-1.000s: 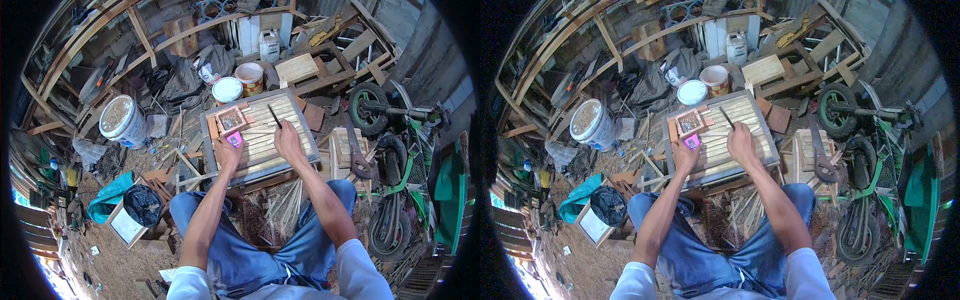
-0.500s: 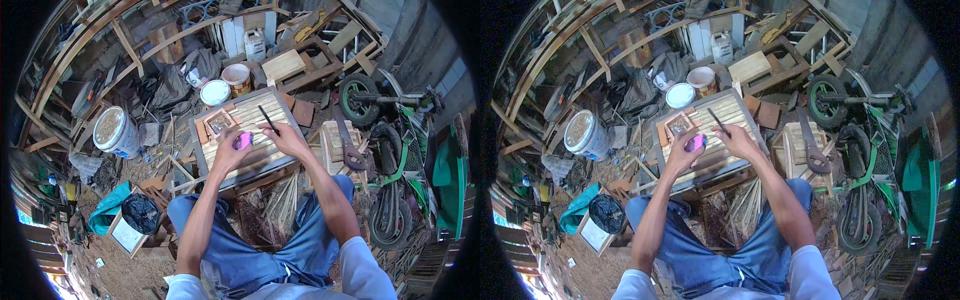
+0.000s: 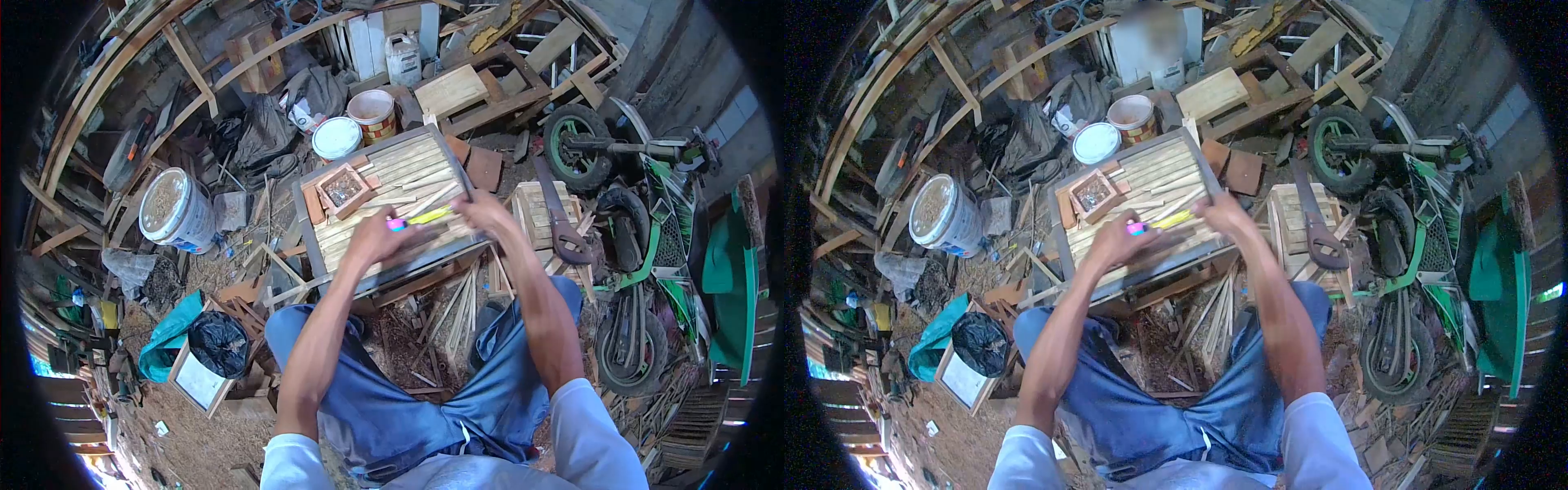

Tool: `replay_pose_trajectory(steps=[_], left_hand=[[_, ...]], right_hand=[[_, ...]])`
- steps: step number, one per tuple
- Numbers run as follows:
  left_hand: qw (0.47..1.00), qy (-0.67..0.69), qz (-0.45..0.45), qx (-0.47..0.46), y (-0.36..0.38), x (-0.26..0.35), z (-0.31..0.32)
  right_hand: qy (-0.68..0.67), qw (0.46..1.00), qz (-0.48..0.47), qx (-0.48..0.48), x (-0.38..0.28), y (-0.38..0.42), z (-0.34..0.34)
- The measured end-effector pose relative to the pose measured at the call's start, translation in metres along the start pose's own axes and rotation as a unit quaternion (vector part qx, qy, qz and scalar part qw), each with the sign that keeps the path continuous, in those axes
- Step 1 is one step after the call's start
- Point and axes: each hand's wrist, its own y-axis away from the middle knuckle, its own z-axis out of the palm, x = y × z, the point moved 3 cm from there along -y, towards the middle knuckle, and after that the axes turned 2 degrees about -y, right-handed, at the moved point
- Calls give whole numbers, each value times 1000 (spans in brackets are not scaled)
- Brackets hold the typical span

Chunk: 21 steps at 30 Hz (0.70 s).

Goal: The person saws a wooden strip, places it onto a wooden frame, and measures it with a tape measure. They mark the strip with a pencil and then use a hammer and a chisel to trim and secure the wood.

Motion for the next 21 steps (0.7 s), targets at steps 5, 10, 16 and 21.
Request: replay_pose_trajectory(steps=[5,10,16,21], left_hand=[[998,-3,54,32,0,-32,-6],[996,-5,83,38,3,-37,16],[989,-114,89,16,13,-26,9],[984,-122,122,49,13,-31,8]], right_hand=[[64,996,-58,27,43,-25,-14],[99,988,-101,67,41,-19,4],[105,986,-96,88,46,-22,14],[132,985,-79,79,46,-25,16]])
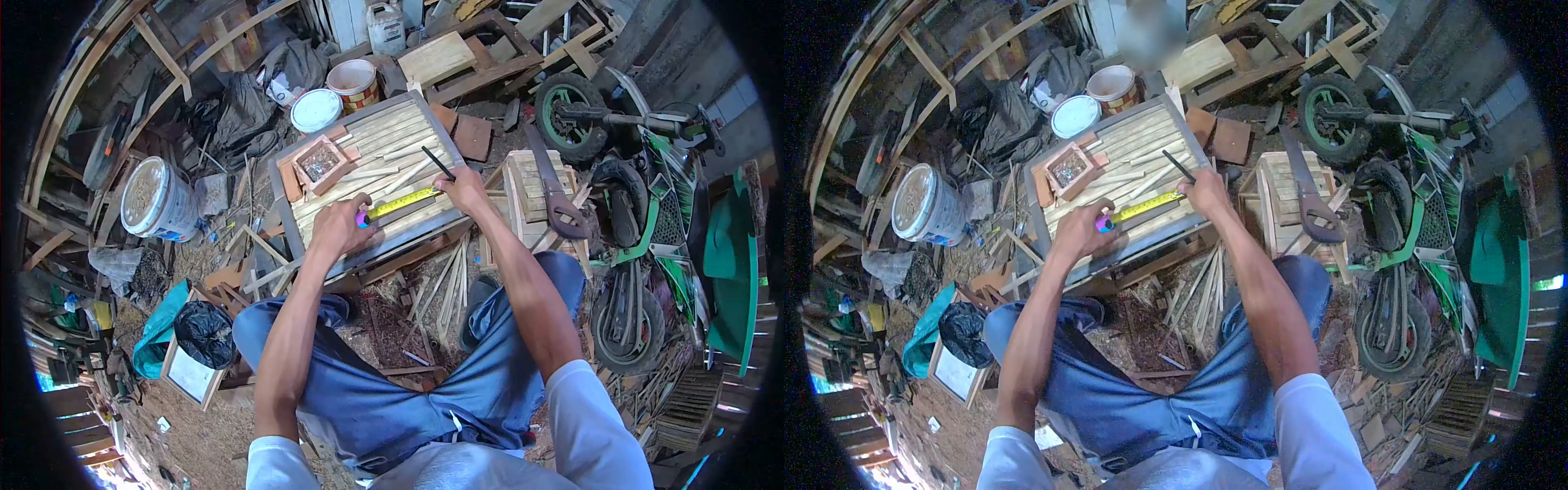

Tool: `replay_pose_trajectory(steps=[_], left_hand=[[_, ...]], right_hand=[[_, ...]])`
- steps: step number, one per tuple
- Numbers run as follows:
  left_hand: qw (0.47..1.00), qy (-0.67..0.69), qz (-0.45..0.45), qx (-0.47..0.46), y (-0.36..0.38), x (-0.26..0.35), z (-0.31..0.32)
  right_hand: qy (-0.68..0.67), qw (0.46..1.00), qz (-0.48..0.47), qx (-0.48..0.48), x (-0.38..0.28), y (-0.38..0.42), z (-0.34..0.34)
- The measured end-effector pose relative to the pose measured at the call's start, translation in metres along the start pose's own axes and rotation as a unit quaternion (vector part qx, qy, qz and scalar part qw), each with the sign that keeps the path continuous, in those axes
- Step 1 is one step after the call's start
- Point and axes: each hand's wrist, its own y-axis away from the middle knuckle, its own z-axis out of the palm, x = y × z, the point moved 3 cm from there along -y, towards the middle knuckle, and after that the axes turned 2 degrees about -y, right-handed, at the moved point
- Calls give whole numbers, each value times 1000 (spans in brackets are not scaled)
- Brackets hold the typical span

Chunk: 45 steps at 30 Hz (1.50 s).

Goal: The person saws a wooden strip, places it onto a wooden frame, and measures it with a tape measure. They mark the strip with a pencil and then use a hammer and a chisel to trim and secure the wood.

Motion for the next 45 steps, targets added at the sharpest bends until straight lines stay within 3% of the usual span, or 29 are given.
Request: replay_pose_trajectory(steps=[17,29,32,38,45], left_hand=[[1000,-25,12,-4,2,-3,3],[999,-1,36,12,5,-6,15],[998,-3,49,30,5,-7,18],[1000,-4,22,-1,1,-10,18],[999,19,28,37,2,-8,18]], right_hand=[[21,999,20,18,-9,3,9],[17,999,-34,-25,-23,11,2],[35,998,-6,-46,-21,10,2],[70,989,-90,-91,-20,12,2],[104,991,-75,-49,-27,19,-2]])
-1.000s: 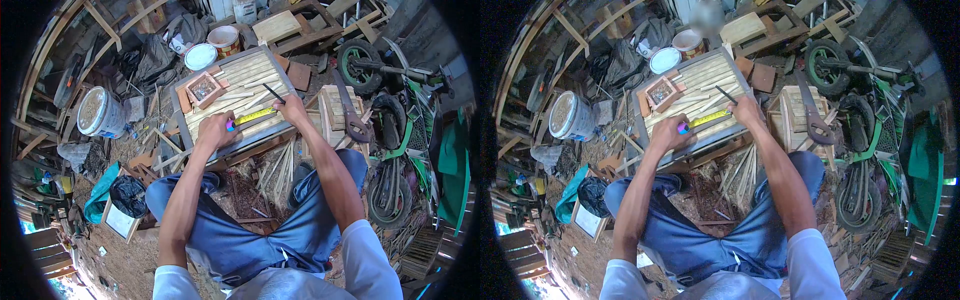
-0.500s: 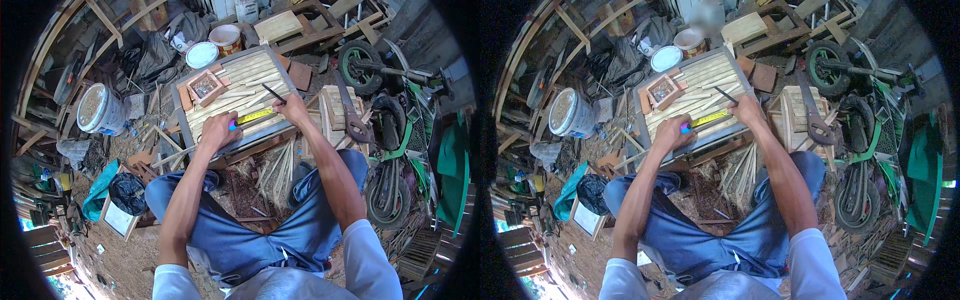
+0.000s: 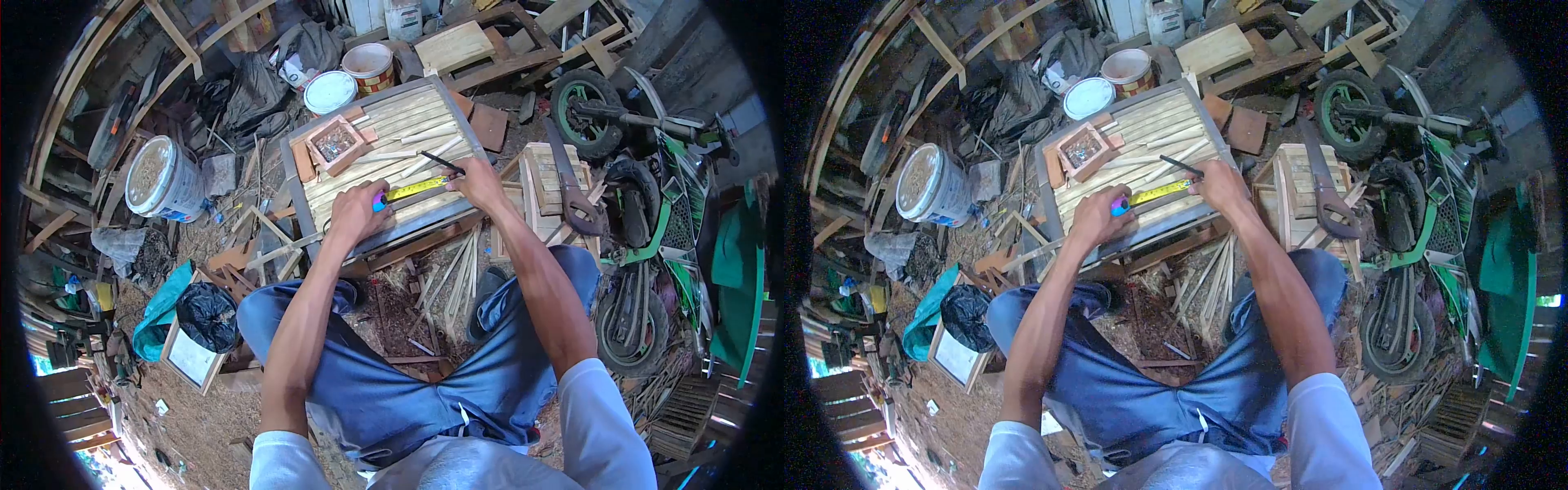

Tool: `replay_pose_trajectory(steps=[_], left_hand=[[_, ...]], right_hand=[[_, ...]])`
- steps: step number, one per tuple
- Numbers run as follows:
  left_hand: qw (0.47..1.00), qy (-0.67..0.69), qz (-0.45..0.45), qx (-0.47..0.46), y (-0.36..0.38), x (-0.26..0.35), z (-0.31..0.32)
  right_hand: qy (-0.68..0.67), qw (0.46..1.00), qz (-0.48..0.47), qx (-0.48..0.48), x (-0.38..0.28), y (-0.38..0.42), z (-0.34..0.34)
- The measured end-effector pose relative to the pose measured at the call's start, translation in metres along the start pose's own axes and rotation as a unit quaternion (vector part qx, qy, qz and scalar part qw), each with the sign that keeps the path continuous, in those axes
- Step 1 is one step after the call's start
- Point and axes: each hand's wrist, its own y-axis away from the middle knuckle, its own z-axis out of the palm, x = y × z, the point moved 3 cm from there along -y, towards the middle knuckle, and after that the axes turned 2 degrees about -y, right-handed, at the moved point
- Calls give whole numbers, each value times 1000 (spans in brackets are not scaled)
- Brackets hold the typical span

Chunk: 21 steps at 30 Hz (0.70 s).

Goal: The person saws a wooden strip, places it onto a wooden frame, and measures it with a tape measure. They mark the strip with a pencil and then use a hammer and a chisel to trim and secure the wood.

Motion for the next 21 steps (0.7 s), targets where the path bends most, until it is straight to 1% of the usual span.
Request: replay_pose_trajectory(steps=[2,5,10,14,17,20,21], left_hand=[[1000,0,13,17,1,-3,4],[1000,6,1,8,2,-3,4],[1000,13,-14,8,2,-2,4],[1000,20,-13,2,2,0,3],[999,22,-29,-16,0,2,1],[1000,7,-18,-9,-1,1,7],[1000,5,-11,-5,-1,2,8]], right_hand=[[20,999,-21,23,-1,1,0],[30,998,-32,50,1,2,4],[35,997,-62,21,-5,7,-8],[31,998,-62,6,2,7,-8],[44,995,-85,24,0,9,-5],[53,984,-160,61,-3,11,2],[54,984,-158,57,-3,11,2]])
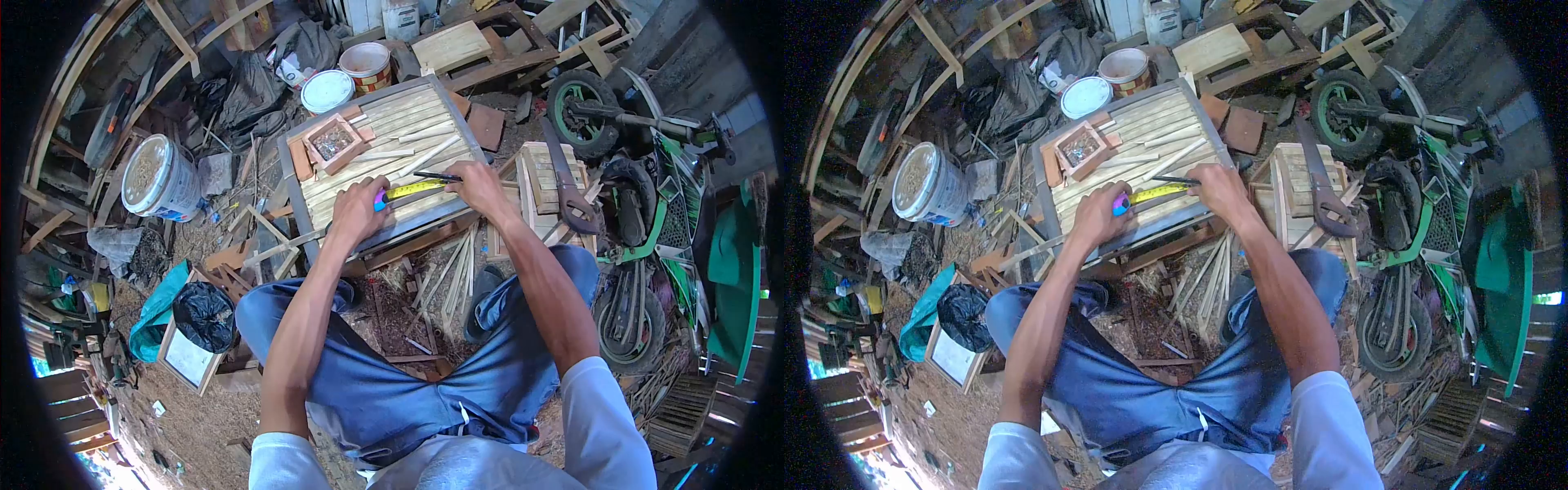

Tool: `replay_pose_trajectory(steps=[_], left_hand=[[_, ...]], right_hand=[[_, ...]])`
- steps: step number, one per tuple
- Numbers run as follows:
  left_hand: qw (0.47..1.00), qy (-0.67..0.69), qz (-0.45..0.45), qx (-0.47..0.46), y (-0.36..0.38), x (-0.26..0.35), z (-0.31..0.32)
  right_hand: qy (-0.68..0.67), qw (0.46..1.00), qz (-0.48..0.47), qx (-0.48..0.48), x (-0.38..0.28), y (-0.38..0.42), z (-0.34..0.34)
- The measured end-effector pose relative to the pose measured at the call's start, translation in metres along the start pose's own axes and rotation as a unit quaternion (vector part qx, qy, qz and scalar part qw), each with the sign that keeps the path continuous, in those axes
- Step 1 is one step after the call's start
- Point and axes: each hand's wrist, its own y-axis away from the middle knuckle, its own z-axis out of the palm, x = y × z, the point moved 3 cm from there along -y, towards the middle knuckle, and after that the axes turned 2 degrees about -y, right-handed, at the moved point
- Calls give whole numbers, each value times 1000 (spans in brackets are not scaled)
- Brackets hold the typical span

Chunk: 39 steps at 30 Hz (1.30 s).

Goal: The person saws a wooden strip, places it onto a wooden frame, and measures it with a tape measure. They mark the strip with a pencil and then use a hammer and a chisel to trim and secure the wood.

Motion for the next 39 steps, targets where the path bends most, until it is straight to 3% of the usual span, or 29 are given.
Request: replay_pose_trajectory(steps=[8,15,39], left_hand=[[995,-18,76,68,4,3,-8],[997,-69,32,1,13,11,-19],[1000,-5,-8,-17,20,-21,-33]], right_hand=[[3,999,-14,35,8,2,7],[21,999,-17,21,2,5,3],[22,1000,-4,-4,-1,2,5]])
